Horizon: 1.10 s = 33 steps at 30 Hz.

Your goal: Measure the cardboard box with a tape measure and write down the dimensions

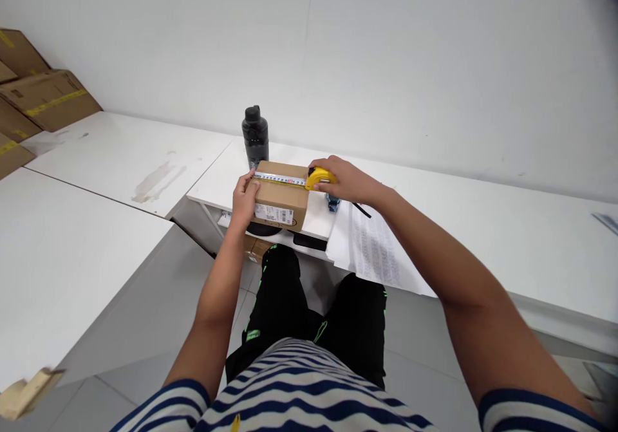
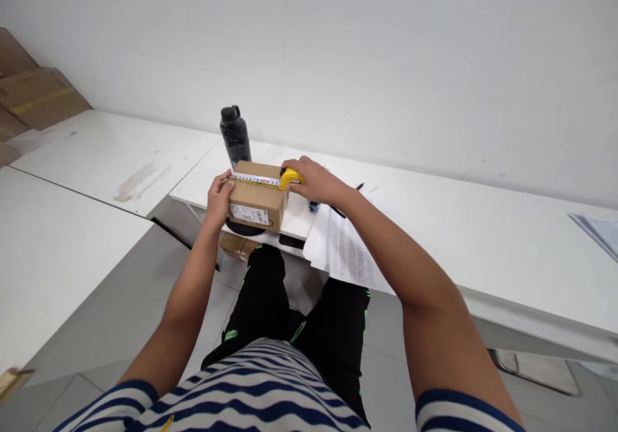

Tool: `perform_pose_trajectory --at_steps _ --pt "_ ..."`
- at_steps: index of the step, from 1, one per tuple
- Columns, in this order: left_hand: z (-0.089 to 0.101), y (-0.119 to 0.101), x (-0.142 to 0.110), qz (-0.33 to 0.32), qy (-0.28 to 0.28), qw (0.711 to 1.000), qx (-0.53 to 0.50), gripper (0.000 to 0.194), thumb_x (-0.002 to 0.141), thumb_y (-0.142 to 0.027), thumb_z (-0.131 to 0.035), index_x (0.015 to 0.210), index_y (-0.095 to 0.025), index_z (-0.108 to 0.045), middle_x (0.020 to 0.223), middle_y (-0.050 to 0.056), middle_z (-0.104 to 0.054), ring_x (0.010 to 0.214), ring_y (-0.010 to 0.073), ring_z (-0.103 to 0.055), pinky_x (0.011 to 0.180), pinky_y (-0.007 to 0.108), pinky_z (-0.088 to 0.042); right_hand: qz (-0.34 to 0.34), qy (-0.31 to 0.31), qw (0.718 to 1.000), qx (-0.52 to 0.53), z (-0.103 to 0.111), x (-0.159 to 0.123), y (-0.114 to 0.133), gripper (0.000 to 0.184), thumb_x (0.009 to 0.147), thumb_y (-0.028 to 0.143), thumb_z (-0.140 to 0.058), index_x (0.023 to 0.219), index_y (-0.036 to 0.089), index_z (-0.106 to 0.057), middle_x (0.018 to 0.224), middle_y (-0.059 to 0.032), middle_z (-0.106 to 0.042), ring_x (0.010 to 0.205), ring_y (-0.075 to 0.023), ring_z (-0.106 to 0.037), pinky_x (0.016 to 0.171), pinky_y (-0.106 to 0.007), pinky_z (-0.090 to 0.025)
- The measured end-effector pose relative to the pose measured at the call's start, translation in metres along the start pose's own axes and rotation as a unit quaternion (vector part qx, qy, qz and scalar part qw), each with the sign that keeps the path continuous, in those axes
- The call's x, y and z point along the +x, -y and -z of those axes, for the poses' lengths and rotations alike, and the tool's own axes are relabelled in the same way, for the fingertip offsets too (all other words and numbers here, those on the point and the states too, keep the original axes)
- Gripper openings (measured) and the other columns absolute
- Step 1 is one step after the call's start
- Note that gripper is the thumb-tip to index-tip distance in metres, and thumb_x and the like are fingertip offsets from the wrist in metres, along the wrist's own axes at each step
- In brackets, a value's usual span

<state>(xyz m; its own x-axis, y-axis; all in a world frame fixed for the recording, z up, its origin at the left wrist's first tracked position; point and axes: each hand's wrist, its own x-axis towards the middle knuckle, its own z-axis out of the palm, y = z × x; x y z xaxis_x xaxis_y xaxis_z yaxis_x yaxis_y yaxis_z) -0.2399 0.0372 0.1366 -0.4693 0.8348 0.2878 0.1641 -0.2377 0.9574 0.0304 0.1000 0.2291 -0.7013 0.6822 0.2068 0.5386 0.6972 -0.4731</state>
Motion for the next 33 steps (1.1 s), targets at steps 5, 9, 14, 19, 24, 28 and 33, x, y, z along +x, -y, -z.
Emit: perform_pose_trajectory --at_steps 5,9,14,19,24,28,33 --pt "0.0 0.004 0.003 0.008 0.0 1.0 -0.002 0.044 0.084 -0.034 -0.059 0.126 -0.021 -0.064 0.135 0.007 -0.065 0.125 0.0254 -0.059 0.11 0.04 -0.044 0.014 -0.037 0.999 0.009 -0.004 -0.017 -0.019 0.046 0.084 0.036 -0.062 0.128 0.027 -0.058 0.111 -0.01 -0.061 0.103 -0.0303 -0.059 0.096 -0.051 -0.047" --pt "0.0 0.006 0.004 0.007 -0.003 1.0 -0.008 0.045 0.084 -0.034 -0.059 0.127 -0.02 -0.063 0.133 0.007 -0.066 0.123 0.0248 -0.06 0.109 0.039 -0.045 0.012 -0.058 0.998 0.012 -0.009 -0.02 -0.022 0.045 0.083 0.035 -0.062 0.127 0.026 -0.059 0.113 -0.0107 -0.061 0.106 -0.0308 -0.058 0.097 -0.052 -0.046" --pt "0.001 0.008 0.006 0.0 0.005 1.0 -0.004 0.044 0.084 -0.037 -0.061 0.125 -0.023 -0.064 0.129 0.006 -0.068 0.121 0.0245 -0.061 0.107 0.039 -0.046 0.014 -0.073 0.997 0.023 -0.012 -0.02 -0.018 0.045 0.082 0.034 -0.062 0.126 0.026 -0.059 0.111 -0.01 -0.061 0.102 -0.0304 -0.058 0.096 -0.052 -0.046" --pt "0.0 0.007 0.005 0.005 0.002 1.0 -0.012 0.046 0.083 -0.036 -0.061 0.126 -0.021 -0.063 0.133 0.007 -0.066 0.124 0.0252 -0.059 0.108 0.039 -0.046 0.038 -0.089 0.995 0.013 -0.019 -0.016 -0.015 0.044 0.083 0.033 -0.06 0.125 0.024 -0.058 0.11 -0.0101 -0.061 0.103 -0.0289 -0.057 0.094 -0.048 -0.046" --pt "0.0 0.005 0.003 0.005 0.005 1.0 -0.013 0.045 0.084 -0.036 -0.061 0.126 -0.021 -0.063 0.135 0.007 -0.065 0.123 0.0249 -0.06 0.107 0.038 -0.046 0.041 -0.093 0.995 0.012 -0.022 -0.016 -0.016 0.043 0.084 0.035 -0.059 0.125 0.025 -0.057 0.111 -0.0097 -0.062 0.104 -0.029 -0.055 0.095 -0.047 -0.045" --pt "0.0 0.008 0.003 0.002 0.013 1.0 -0.009 0.048 0.085 -0.04 -0.061 0.129 -0.022 -0.061 0.132 0.008 -0.066 0.121 0.0251 -0.061 0.106 0.038 -0.047 0.043 -0.105 0.994 0.002 -0.025 -0.018 -0.019 0.043 0.084 0.035 -0.058 0.125 0.024 -0.056 0.109 -0.01 -0.061 0.102 -0.0288 -0.056 0.093 -0.046 -0.045" --pt "-0.001 0.01 0.004 0.001 0.013 1.0 -0.011 0.047 0.085 -0.041 -0.061 0.129 -0.023 -0.061 0.135 0.008 -0.064 0.124 0.0263 -0.059 0.108 0.039 -0.046 0.036 -0.125 0.991 -0.001 -0.03 -0.018 -0.02 0.044 0.083 0.034 -0.058 0.126 0.025 -0.056 0.108 -0.0104 -0.061 0.104 -0.03 -0.055 0.093 -0.046 -0.045"
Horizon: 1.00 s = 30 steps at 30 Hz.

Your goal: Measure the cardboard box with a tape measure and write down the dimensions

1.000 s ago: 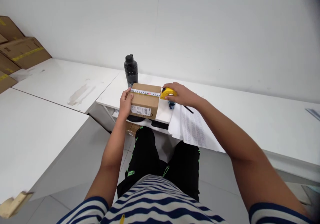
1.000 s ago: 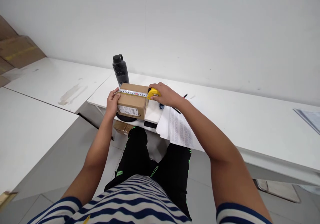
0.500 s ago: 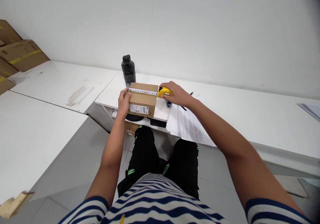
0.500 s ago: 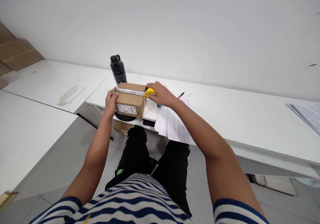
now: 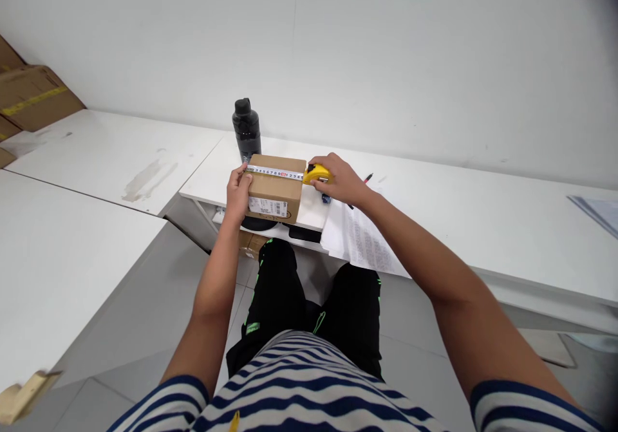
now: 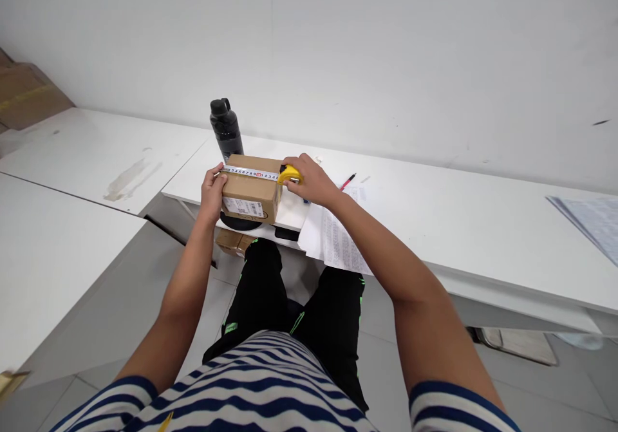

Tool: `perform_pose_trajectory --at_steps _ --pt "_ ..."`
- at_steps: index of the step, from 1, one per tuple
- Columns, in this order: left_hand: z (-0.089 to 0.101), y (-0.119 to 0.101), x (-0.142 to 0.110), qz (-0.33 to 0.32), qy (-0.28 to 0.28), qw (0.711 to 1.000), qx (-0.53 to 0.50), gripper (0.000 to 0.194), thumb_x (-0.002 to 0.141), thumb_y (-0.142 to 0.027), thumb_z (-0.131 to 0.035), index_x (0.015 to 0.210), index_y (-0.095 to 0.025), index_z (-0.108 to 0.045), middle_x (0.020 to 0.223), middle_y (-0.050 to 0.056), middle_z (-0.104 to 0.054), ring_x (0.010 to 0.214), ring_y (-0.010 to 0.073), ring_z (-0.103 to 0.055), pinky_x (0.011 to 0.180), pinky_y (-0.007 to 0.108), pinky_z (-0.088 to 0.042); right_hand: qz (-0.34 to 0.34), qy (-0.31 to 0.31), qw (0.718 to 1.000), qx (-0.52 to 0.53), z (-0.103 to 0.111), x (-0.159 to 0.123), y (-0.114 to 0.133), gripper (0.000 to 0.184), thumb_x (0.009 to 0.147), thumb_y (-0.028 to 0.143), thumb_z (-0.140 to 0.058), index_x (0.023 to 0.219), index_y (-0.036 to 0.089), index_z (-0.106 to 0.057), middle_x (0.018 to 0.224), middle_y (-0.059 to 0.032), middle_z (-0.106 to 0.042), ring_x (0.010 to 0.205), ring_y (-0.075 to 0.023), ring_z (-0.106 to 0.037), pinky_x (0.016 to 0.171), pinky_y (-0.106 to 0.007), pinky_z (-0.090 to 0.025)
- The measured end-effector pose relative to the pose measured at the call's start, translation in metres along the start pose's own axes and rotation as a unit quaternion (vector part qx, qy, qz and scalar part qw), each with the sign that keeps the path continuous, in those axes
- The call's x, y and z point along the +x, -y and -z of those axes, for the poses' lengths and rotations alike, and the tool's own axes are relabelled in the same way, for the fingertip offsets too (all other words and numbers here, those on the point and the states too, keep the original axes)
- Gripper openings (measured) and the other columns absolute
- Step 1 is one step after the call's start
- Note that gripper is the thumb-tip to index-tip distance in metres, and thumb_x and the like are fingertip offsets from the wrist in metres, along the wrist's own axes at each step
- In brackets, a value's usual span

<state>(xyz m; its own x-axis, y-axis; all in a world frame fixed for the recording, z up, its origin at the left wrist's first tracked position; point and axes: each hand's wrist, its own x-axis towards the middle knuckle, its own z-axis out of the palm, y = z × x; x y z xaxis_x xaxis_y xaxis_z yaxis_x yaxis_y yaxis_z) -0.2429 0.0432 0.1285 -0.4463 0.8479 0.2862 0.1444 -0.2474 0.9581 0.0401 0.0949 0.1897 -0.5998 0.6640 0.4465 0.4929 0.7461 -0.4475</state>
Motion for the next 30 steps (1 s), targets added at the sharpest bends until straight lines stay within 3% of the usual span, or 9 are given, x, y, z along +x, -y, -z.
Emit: perform_pose_trajectory --at_steps 11,17,21,24,28,30 --pt "0.001 0.0 -0.003 0.017 0.006 1.0 -0.014 0.053 0.085 -0.046 -0.063 0.132 -0.023 -0.059 0.133 0.008 -0.065 0.12 0.0265 -0.062 0.105 0.038 -0.049 0.025 0.044 0.999 0.007 0.023 0.022 0.016 0.043 0.08 0.036 -0.062 0.121 0.023 -0.063 0.115 -0.0107 -0.065 0.102 -0.0305 -0.06 0.093 -0.047 -0.047" --pt "0.004 -0.009 -0.001 0.041 -0.013 0.999 0.023 0.075 0.089 -0.045 -0.06 0.155 -0.025 -0.031 0.129 0.01 -0.065 0.112 0.0248 -0.065 0.102 0.038 -0.049 0.035 -0.058 0.998 -0.001 0.033 0.031 0.039 0.044 0.087 0.037 -0.06 0.129 0.025 -0.058 0.119 -0.0096 -0.063 0.11 -0.0306 -0.058 0.098 -0.05 -0.046" --pt "0.007 -0.021 0.006 0.005 -0.086 0.986 0.143 0.062 0.092 -0.042 -0.054 0.149 -0.023 -0.037 0.137 0.013 -0.059 0.122 0.0251 -0.058 0.11 0.041 -0.042 -0.006 -0.171 0.985 0.014 0.044 -0.003 0.034 0.045 0.086 0.044 -0.064 0.128 0.027 -0.057 0.121 -0.0085 -0.062 0.114 -0.0309 -0.058 0.101 -0.053 -0.047" --pt "-0.006 -0.031 -0.007 -0.078 -0.076 0.968 0.227 0.051 0.097 -0.044 -0.043 0.142 -0.018 -0.045 0.144 0.016 -0.053 0.135 0.0259 -0.048 0.116 0.043 -0.034 -0.089 -0.259 0.956 0.106 0.046 -0.048 0.015 0.053 0.079 0.048 -0.072 0.126 0.027 -0.058 0.123 -0.0071 -0.061 0.108 -0.0279 -0.061 0.095 -0.05 -0.052" --pt "-0.048 -0.046 -0.07 -0.218 -0.07 0.933 0.279 0.053 0.096 -0.053 -0.045 0.133 -0.017 -0.053 0.155 0.018 -0.04 0.152 0.0321 -0.023 0.123 0.051 -0.017 -0.259 -0.304 0.87 0.288 0.024 -0.11 -0.002 0.063 0.071 0.051 -0.078 0.125 0.029 -0.056 0.106 -0.0022 -0.064 0.086 -0.0196 -0.064 0.079 -0.04 -0.058" --pt "-0.075 -0.051 -0.11 -0.254 0.027 0.943 0.215 0.055 0.092 -0.061 -0.049 0.127 -0.018 -0.057 0.144 0.019 -0.05 0.145 0.0331 -0.036 0.121 0.052 -0.024 -0.316 -0.283 0.822 0.38 0.007 -0.132 0.005 0.066 0.07 0.052 -0.078 0.127 0.028 -0.054 0.096 -0.0004 -0.064 0.079 -0.0179 -0.064 0.074 -0.036 -0.058"
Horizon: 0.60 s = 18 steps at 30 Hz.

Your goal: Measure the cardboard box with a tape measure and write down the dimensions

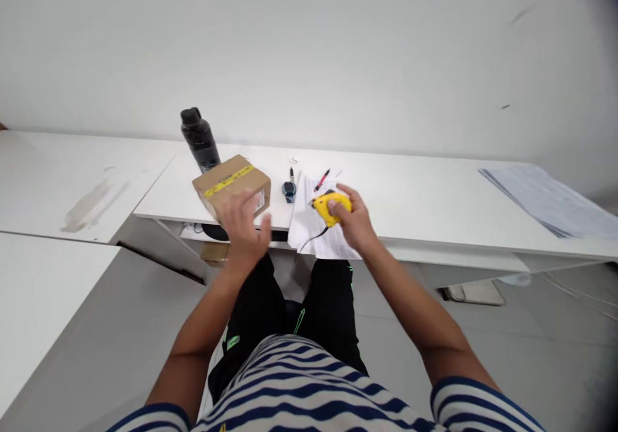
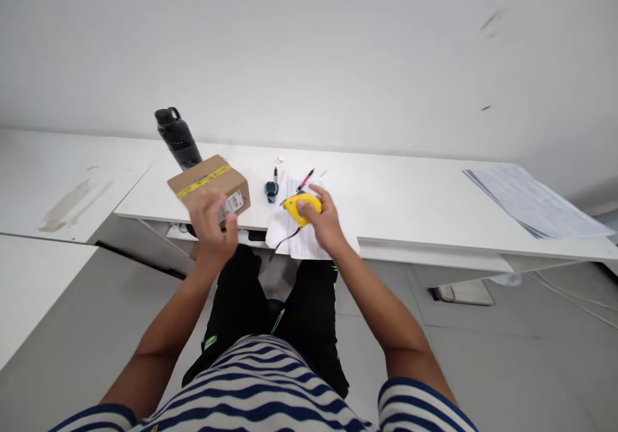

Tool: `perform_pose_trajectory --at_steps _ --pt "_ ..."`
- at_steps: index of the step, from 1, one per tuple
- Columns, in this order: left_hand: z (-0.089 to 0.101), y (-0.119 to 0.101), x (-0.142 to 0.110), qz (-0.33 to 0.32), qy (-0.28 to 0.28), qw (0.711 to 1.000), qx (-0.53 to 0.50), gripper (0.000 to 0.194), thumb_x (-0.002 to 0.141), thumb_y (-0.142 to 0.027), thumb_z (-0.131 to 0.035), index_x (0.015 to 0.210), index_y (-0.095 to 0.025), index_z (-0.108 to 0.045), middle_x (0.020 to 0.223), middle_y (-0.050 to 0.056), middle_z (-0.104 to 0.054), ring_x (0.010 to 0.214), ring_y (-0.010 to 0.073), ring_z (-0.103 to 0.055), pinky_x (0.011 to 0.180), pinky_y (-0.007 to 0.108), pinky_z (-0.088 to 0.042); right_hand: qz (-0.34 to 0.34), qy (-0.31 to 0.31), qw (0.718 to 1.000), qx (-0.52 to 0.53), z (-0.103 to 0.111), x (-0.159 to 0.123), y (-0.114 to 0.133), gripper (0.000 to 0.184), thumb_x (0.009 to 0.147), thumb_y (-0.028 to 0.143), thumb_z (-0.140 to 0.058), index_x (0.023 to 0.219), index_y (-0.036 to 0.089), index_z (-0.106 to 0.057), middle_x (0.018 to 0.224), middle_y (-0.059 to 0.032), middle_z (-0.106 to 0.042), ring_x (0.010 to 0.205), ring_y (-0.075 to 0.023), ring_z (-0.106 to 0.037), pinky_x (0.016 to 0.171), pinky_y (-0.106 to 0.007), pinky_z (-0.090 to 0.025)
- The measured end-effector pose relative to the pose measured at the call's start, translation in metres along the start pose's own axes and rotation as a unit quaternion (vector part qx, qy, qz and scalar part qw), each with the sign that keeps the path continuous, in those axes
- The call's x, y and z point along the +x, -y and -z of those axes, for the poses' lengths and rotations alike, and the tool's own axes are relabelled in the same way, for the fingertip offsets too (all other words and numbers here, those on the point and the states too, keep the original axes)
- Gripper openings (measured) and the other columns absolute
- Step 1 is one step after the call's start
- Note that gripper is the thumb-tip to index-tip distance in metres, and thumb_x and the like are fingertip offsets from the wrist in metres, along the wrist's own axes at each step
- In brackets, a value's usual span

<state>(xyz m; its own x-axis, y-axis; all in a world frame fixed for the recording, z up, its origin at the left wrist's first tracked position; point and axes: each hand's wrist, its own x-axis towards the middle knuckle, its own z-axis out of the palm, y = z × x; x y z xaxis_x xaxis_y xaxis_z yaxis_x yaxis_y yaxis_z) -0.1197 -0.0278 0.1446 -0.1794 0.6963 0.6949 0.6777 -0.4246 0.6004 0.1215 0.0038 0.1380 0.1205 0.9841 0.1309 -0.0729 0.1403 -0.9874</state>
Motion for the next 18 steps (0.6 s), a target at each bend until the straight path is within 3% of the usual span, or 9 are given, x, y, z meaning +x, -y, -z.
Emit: perform_pose_trajectory --at_steps 1,3,6,9,11,12,14,16,18 --pt "-0.011 -0.016 -0.012 -0.001 0.053 0.996 -0.065 0.061 0.088 -0.065 -0.052 0.127 -0.019 -0.055 0.141 0.019 -0.053 0.14 0.0329 -0.042 0.117 0.051 -0.03 -0.036 0.016 0.999 0.028 -0.001 -0.012 -0.006 0.067 0.072 0.052 -0.077 0.129 0.028 -0.052 0.094 -0.0005 -0.065 0.078 -0.0181 -0.065 0.073 -0.036 -0.058" --pt "-0.035 -0.041 -0.03 0.078 0.147 0.965 -0.201 0.07 0.084 -0.069 -0.056 0.133 -0.02 -0.048 0.14 0.019 -0.053 0.133 0.0307 -0.051 0.106 0.047 -0.045 -0.048 0.038 0.997 0.043 -0.006 -0.031 -0.01 0.065 0.078 0.057 -0.071 0.133 0.029 -0.049 0.098 -0.0022 -0.067 0.083 -0.0193 -0.066 0.076 -0.036 -0.058" --pt "-0.066 -0.056 -0.037 0.247 0.21 0.885 -0.335 0.069 0.082 -0.074 -0.056 0.124 -0.02 -0.048 0.117 0.013 -0.063 0.102 0.0226 -0.065 0.083 0.036 -0.054 0.087 0.074 0.992 -0.056 -0.006 -0.035 -0.004 0.058 0.086 0.066 -0.058 0.128 0.027 -0.056 0.114 -0.0074 -0.066 0.1 -0.0227 -0.065 0.089 -0.039 -0.054" --pt "-0.081 -0.05 -0.034 0.314 0.193 0.859 -0.356 0.064 0.074 -0.076 -0.062 0.102 -0.02 -0.05 0.091 0.003 -0.061 0.08 0.0151 -0.062 0.071 0.028 -0.052 0.213 0.166 0.941 -0.202 0.011 0.003 0.006 0.066 0.095 0.073 -0.027 0.116 0.024 -0.067 0.106 -0.0099 -0.07 0.097 -0.0243 -0.066 0.09 -0.04 -0.051" --pt "-0.085 -0.041 -0.031 0.311 0.198 0.864 -0.343 0.061 0.072 -0.075 -0.065 0.095 -0.021 -0.049 0.085 0.0 -0.059 0.075 0.0134 -0.059 0.068 0.026 -0.05 0.207 0.17 0.91 -0.316 0.028 0.048 0.008 0.07 0.101 0.061 -0.012 0.118 0.021 -0.068 0.088 -0.0092 -0.071 0.081 -0.023 -0.067 0.081 -0.039 -0.051" --pt "-0.088 -0.038 -0.029 0.302 0.216 0.866 -0.335 0.059 0.073 -0.073 -0.066 0.095 -0.021 -0.049 0.084 -0.001 -0.058 0.075 0.013 -0.059 0.068 0.026 -0.05 0.19 0.143 0.888 -0.395 0.035 0.074 0.006 0.062 0.104 0.052 -0.016 0.128 0.02 -0.063 0.085 -0.0092 -0.071 0.077 -0.0228 -0.067 0.078 -0.038 -0.049" --pt "-0.096 -0.034 -0.022 0.274 0.281 0.861 -0.324 0.056 0.072 -0.066 -0.071 0.097 -0.021 -0.049 0.085 -0.001 -0.058 0.075 0.013 -0.058 0.067 0.025 -0.049 0.168 0.126 0.79 -0.576 0.044 0.126 -0.003 0.048 0.103 0.035 -0.032 0.146 0.019 -0.048 0.1 -0.0136 -0.072 0.079 -0.025 -0.067 0.075 -0.037 -0.045" --pt "-0.11 -0.032 -0.01 0.238 0.366 0.845 -0.309 0.053 0.071 -0.058 -0.076 0.099 -0.021 -0.05 0.086 -0.002 -0.058 0.076 0.0131 -0.057 0.066 0.025 -0.047 0.132 0.193 0.682 -0.693 0.045 0.169 -0.02 0.054 0.098 0.018 -0.038 0.152 0.024 -0.039 0.118 -0.0175 -0.067 0.079 -0.0245 -0.067 0.07 -0.035 -0.041" --pt "-0.129 -0.029 0.002 0.209 0.432 0.83 -0.282 0.049 0.071 -0.052 -0.077 0.098 -0.021 -0.051 0.083 -0.003 -0.058 0.074 0.0129 -0.056 0.064 0.024 -0.045 0.135 0.26 0.618 -0.73 0.042 0.197 -0.038 0.054 0.095 0.012 -0.041 0.148 0.025 -0.046 0.126 -0.0185 -0.063 0.082 -0.0234 -0.067 0.069 -0.033 -0.039"
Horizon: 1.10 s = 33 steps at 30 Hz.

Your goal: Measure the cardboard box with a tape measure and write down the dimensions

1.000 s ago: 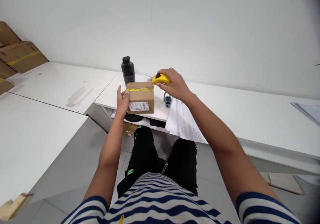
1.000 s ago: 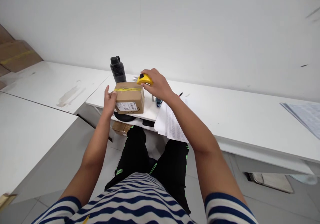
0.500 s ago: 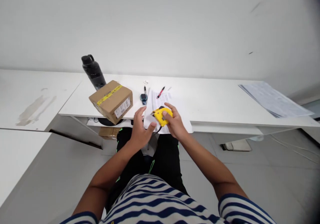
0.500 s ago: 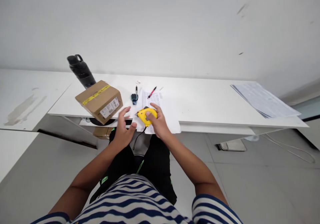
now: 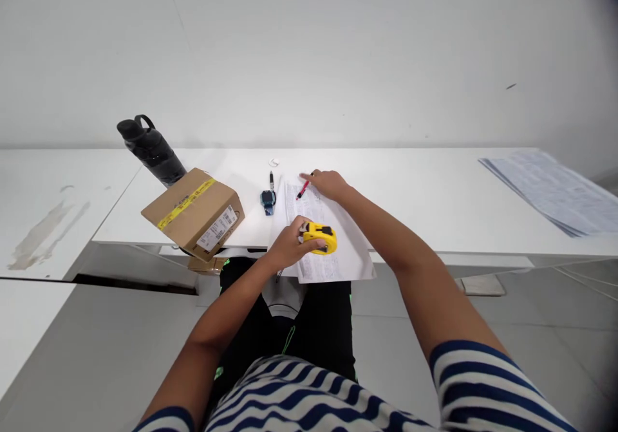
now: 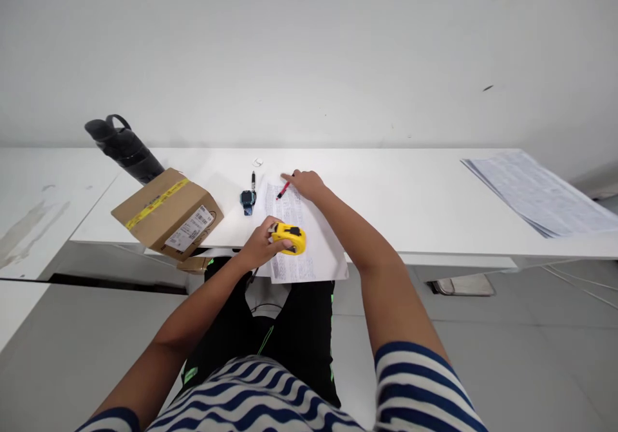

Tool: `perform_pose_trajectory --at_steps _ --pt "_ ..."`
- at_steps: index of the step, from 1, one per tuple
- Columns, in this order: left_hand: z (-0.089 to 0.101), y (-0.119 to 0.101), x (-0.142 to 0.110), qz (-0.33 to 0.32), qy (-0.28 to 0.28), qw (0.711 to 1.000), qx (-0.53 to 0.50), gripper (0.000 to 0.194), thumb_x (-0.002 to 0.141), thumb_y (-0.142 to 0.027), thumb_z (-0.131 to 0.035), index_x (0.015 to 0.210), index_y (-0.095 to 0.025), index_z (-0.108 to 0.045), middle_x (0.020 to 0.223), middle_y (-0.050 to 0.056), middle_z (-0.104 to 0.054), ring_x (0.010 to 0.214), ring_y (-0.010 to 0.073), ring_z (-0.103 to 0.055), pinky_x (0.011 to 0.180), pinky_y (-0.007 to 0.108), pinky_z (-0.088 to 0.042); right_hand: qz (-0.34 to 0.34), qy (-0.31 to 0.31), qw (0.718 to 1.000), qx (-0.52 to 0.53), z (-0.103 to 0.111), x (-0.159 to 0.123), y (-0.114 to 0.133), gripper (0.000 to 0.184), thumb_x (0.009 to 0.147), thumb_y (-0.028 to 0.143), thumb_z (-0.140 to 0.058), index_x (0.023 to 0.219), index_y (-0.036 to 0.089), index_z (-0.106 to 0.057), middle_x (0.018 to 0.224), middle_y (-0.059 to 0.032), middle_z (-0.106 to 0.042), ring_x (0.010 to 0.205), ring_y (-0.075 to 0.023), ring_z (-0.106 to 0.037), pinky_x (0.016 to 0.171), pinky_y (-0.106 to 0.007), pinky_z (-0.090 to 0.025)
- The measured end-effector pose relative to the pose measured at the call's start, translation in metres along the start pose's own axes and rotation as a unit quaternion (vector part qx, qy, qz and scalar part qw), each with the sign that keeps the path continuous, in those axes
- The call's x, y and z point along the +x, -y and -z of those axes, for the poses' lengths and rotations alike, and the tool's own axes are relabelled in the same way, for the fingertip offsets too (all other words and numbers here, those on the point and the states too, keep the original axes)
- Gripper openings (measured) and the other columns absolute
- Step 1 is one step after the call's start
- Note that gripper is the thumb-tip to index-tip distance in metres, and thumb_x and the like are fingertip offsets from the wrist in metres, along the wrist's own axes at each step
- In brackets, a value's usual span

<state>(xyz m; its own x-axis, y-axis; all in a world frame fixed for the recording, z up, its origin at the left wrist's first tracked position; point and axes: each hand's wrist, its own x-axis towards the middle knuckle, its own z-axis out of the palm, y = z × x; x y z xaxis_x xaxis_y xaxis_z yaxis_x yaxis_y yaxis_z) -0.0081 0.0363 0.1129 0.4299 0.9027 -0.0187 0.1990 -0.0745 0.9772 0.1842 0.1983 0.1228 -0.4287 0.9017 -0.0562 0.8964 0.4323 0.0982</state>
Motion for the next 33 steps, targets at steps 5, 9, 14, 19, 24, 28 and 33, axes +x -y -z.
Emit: perform_pose_trajectory --at_steps 5,9,14,19,24,28,33 --pt "0.004 0.023 0.04 0.037 0.019 0.999 0.005 0.044 0.076 -0.052 -0.073 0.093 -0.021 -0.047 0.076 -0.004 -0.054 0.068 0.0114 -0.052 0.059 0.023 -0.041 0.002 -0.08 0.995 0.055 -0.029 0.006 -0.007 0.037 0.098 0.015 -0.036 0.128 0.016 -0.057 0.11 -0.016 -0.068 0.086 -0.0238 -0.064 0.072 -0.034 -0.037" --pt "0.008 0.045 0.046 0.029 0.019 0.997 -0.066 0.046 0.078 -0.055 -0.071 0.096 -0.02 -0.047 0.083 -0.002 -0.056 0.07 0.0112 -0.056 0.062 0.024 -0.044 -0.171 -0.273 0.883 0.342 -0.047 -0.028 -0.01 0.021 0.098 0.037 -0.045 0.1 0.02 -0.057 0.081 -0.0036 -0.065 0.065 -0.0169 -0.054 0.065 -0.03 -0.038" --pt "0.008 0.047 0.05 0.041 0.016 0.994 -0.102 0.05 0.078 -0.059 -0.071 0.096 -0.019 -0.047 0.083 -0.001 -0.056 0.071 0.0108 -0.057 0.062 0.024 -0.046 -0.187 -0.262 0.749 0.579 -0.062 -0.051 -0.009 0.033 0.088 0.053 -0.057 0.075 0.024 -0.049 0.057 0.0053 -0.045 0.054 -0.0131 -0.041 0.054 -0.027 -0.035" --pt "0.007 0.039 0.052 0.044 -0.002 0.995 -0.085 0.052 0.076 -0.061 -0.071 0.096 -0.019 -0.047 0.084 -0.001 -0.055 0.072 0.0107 -0.056 0.061 0.023 -0.045 -0.184 -0.245 0.725 0.617 -0.061 -0.051 -0.009 0.05 0.092 0.061 -0.045 0.063 0.022 -0.056 0.053 0.0015 -0.048 0.051 -0.013 -0.043 0.053 -0.029 -0.037" --pt "0.007 0.038 0.052 0.037 -0.008 0.995 -0.091 0.051 0.077 -0.061 -0.071 0.095 -0.02 -0.047 0.083 -0.002 -0.054 0.07 0.0106 -0.055 0.062 0.024 -0.045 -0.221 -0.274 0.734 0.581 -0.058 -0.054 -0.007 0.045 0.082 0.057 -0.061 0.055 0.022 -0.05 0.054 0.0025 -0.046 0.058 -0.0138 -0.045 0.06 -0.03 -0.04" --pt "0.005 0.039 0.053 0.04 -0.019 0.995 -0.086 0.052 0.075 -0.062 -0.072 0.094 -0.02 -0.047 0.082 -0.003 -0.055 0.07 0.0111 -0.056 0.064 0.025 -0.046 -0.227 -0.26 0.744 0.572 -0.057 -0.053 -0.006 0.039 0.08 0.047 -0.062 0.054 0.023 -0.045 0.054 0.0039 -0.042 0.059 -0.0134 -0.042 0.06 -0.029 -0.039" --pt "0.005 0.039 0.052 0.043 -0.017 0.995 -0.092 0.052 0.076 -0.061 -0.072 0.096 -0.02 -0.047 0.083 -0.002 -0.056 0.069 0.0112 -0.056 0.062 0.025 -0.045 -0.222 -0.248 0.747 0.576 -0.055 -0.054 -0.007 0.035 0.08 0.038 -0.059 0.052 0.023 -0.043 0.053 0.0041 -0.042 0.059 -0.013 -0.042 0.06 -0.029 -0.038"
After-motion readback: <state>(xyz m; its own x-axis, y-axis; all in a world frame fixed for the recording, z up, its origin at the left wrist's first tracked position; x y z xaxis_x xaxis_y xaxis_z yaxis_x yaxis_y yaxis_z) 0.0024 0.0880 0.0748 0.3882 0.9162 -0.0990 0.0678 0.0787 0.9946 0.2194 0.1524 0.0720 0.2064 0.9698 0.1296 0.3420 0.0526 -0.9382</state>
